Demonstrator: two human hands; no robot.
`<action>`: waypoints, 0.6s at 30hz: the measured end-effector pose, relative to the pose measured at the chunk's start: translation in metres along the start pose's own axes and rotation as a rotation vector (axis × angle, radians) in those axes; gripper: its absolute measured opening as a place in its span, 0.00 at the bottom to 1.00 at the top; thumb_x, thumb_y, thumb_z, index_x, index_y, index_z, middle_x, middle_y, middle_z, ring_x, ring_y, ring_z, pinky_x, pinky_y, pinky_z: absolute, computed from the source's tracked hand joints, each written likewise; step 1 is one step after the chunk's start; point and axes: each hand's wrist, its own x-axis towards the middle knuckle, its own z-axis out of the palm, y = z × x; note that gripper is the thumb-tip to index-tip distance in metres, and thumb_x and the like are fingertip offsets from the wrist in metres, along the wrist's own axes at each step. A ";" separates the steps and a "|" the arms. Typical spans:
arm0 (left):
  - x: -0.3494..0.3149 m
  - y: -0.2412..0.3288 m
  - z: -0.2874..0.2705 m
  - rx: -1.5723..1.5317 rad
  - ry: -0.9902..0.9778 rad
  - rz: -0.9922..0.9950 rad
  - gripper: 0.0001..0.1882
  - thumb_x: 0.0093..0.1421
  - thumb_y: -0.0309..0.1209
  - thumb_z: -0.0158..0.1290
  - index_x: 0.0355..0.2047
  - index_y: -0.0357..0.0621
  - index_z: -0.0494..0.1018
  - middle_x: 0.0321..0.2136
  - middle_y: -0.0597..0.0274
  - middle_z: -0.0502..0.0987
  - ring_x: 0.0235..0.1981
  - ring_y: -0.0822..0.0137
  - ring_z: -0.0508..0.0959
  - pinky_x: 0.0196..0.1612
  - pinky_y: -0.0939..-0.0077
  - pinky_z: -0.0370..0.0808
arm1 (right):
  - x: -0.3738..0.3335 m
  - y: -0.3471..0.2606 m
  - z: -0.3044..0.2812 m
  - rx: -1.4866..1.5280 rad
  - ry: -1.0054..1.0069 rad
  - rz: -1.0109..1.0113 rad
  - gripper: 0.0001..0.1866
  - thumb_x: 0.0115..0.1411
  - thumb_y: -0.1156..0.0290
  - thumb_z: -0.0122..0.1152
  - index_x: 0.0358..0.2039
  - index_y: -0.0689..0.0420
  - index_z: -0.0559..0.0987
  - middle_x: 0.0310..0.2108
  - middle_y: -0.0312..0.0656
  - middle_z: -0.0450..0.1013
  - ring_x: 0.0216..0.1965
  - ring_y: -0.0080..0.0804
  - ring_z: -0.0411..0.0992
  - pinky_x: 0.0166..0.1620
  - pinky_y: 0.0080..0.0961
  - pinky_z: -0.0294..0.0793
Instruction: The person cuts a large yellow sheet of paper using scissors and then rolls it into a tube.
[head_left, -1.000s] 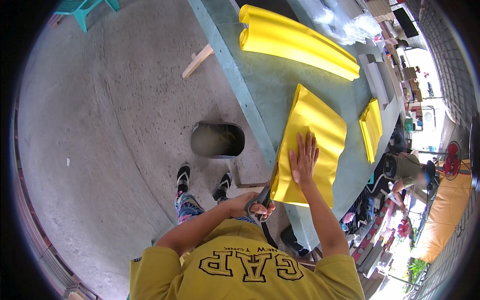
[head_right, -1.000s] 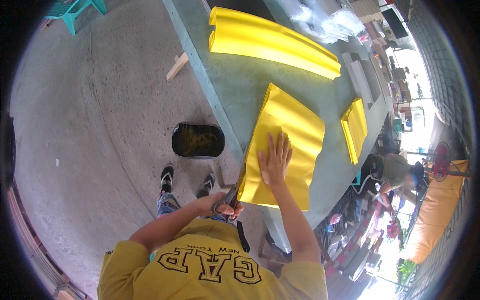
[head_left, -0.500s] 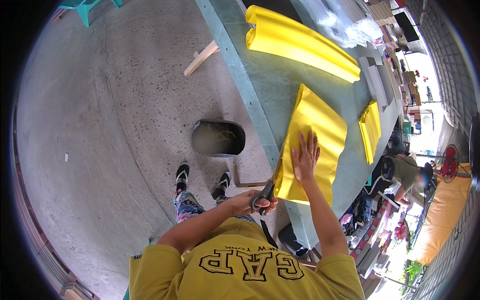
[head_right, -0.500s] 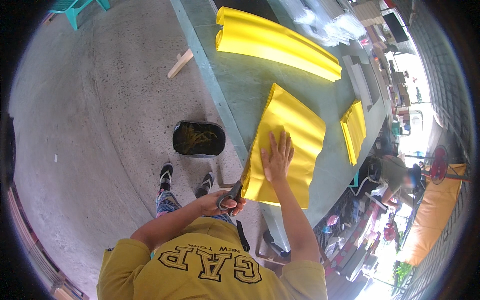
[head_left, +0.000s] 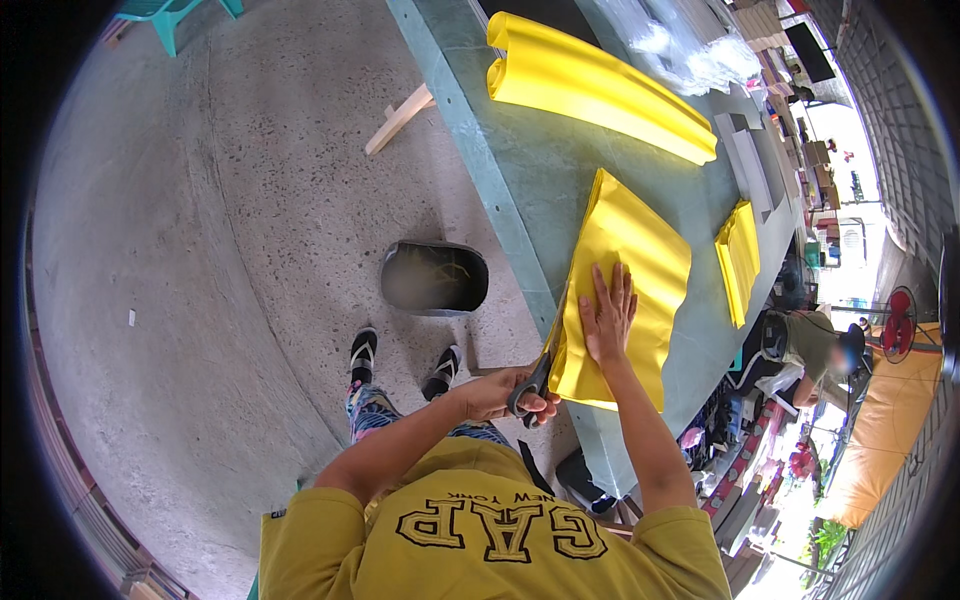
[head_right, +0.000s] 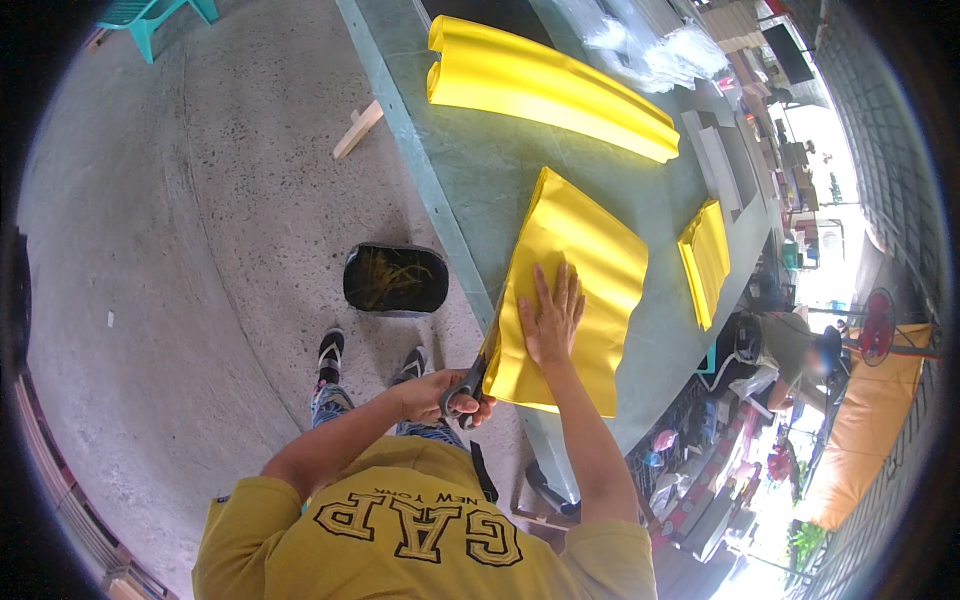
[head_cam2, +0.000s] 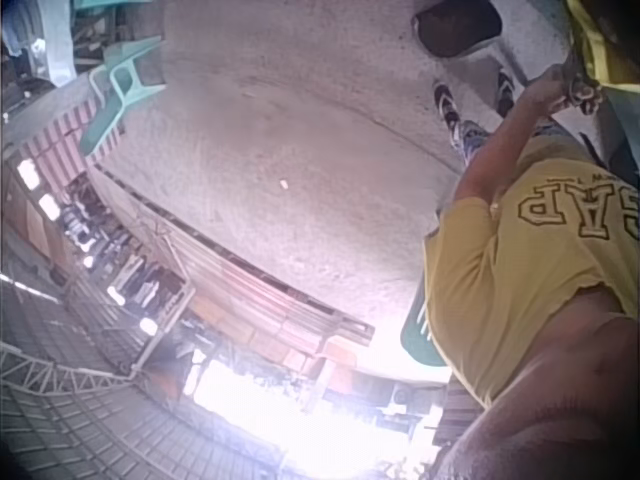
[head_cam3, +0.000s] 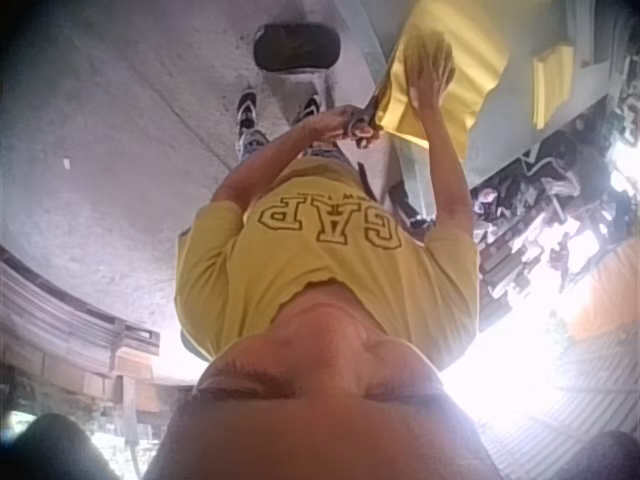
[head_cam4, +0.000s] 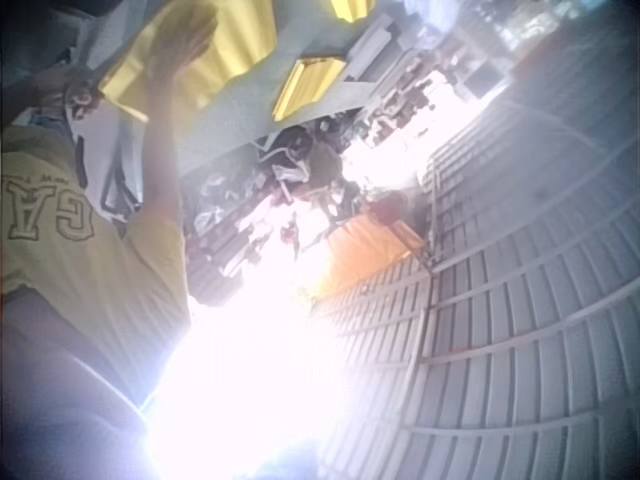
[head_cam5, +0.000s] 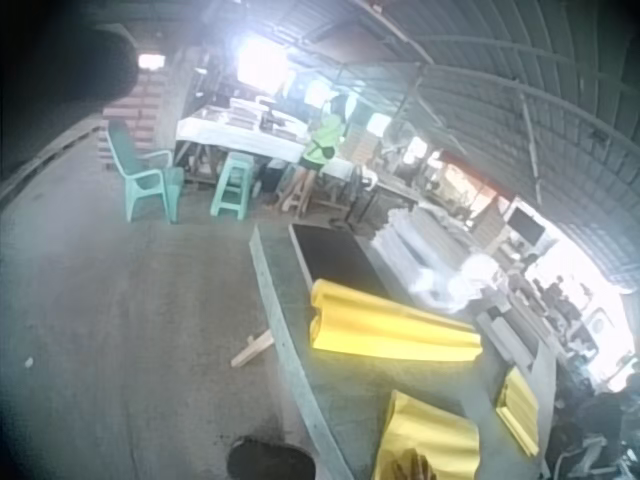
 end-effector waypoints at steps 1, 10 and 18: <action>0.000 -0.001 -0.001 -0.023 -0.004 0.009 0.21 0.48 0.33 0.61 0.40 0.38 0.67 0.32 0.60 0.72 0.32 0.69 0.73 0.38 0.76 0.69 | 0.000 -0.001 0.000 0.006 0.002 0.001 0.29 0.57 0.51 0.44 0.60 0.39 0.56 0.64 0.47 0.42 0.64 0.49 0.38 0.62 0.47 0.35; 0.003 -0.013 -0.007 -0.116 -0.022 0.020 0.22 0.49 0.35 0.61 0.41 0.40 0.67 0.32 0.61 0.72 0.32 0.71 0.72 0.35 0.79 0.68 | 0.000 -0.001 -0.001 -0.001 0.002 0.007 0.29 0.57 0.50 0.44 0.60 0.38 0.57 0.64 0.46 0.42 0.64 0.48 0.38 0.62 0.48 0.35; -0.004 -0.033 -0.006 -0.151 -0.072 0.029 0.21 0.49 0.37 0.61 0.39 0.38 0.69 0.29 0.63 0.72 0.29 0.71 0.71 0.34 0.78 0.66 | -0.009 -0.006 -0.003 -0.007 -0.025 -0.046 0.31 0.57 0.50 0.44 0.60 0.42 0.56 0.63 0.49 0.41 0.64 0.51 0.37 0.62 0.51 0.34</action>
